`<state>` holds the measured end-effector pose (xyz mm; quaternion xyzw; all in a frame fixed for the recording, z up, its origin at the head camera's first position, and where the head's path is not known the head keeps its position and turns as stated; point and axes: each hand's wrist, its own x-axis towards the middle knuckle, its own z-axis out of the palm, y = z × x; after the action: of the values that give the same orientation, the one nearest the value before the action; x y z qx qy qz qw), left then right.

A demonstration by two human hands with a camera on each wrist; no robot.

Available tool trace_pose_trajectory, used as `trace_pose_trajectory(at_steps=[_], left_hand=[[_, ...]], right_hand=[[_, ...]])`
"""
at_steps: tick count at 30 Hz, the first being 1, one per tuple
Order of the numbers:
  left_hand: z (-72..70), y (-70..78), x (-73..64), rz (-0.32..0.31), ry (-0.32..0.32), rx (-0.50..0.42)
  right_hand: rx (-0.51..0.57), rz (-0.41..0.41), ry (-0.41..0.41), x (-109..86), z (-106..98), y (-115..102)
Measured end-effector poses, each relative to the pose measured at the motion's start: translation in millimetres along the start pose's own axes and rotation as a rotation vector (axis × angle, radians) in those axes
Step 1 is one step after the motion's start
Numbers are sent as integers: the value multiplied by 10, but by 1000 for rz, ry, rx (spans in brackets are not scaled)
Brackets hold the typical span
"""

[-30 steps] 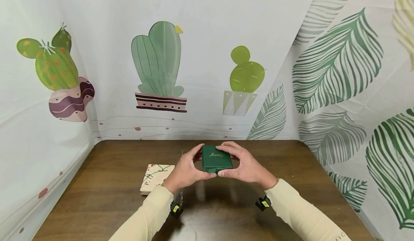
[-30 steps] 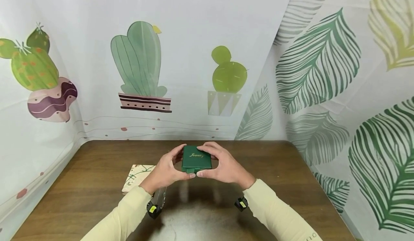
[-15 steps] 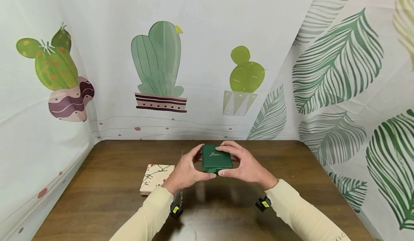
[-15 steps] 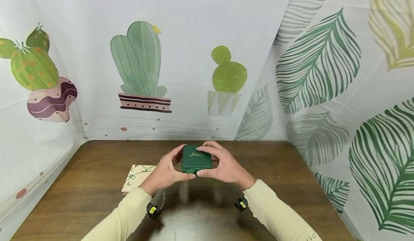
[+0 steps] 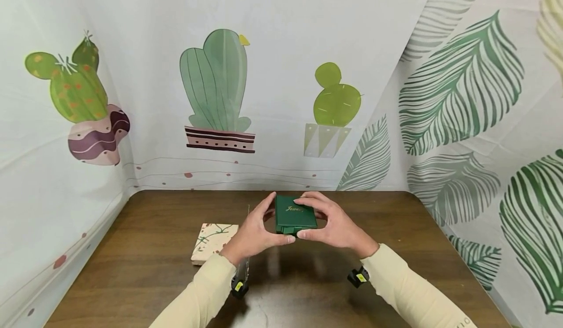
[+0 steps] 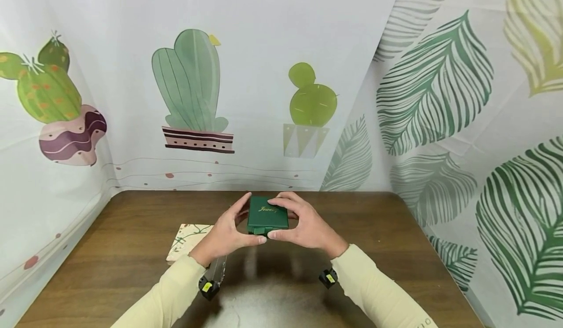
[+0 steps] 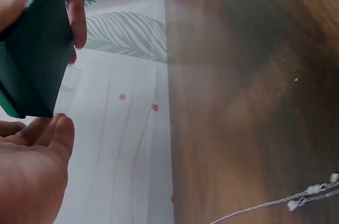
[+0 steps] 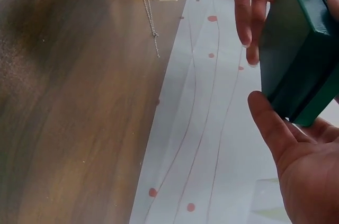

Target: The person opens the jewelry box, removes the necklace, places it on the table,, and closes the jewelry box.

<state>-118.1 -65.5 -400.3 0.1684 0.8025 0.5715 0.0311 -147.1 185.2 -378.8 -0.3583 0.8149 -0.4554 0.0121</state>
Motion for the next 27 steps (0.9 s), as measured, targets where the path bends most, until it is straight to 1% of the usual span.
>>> trace_pose_trajectory(at_steps=[4,8,11,16,23,27], left_hand=[[-21,32,12,15,-1,6],[-34,44,25,37,0,3],[-41,49,27,33,0,-4],[-51,47,30,7,1,-5],[-60,21,35,15,-24,-36],[-64,40,31,19,-25,-20]], right_hand=[[-10,-3,-9,6,-3,-10],[-48,0,-10,8,-8,-14],[-71,2,-9,11,-11,-11],[-76,6,-6,22,-12,-4],[-147,3,12,16,-41,-18],[-155,-6,10,10,-60,-8]])
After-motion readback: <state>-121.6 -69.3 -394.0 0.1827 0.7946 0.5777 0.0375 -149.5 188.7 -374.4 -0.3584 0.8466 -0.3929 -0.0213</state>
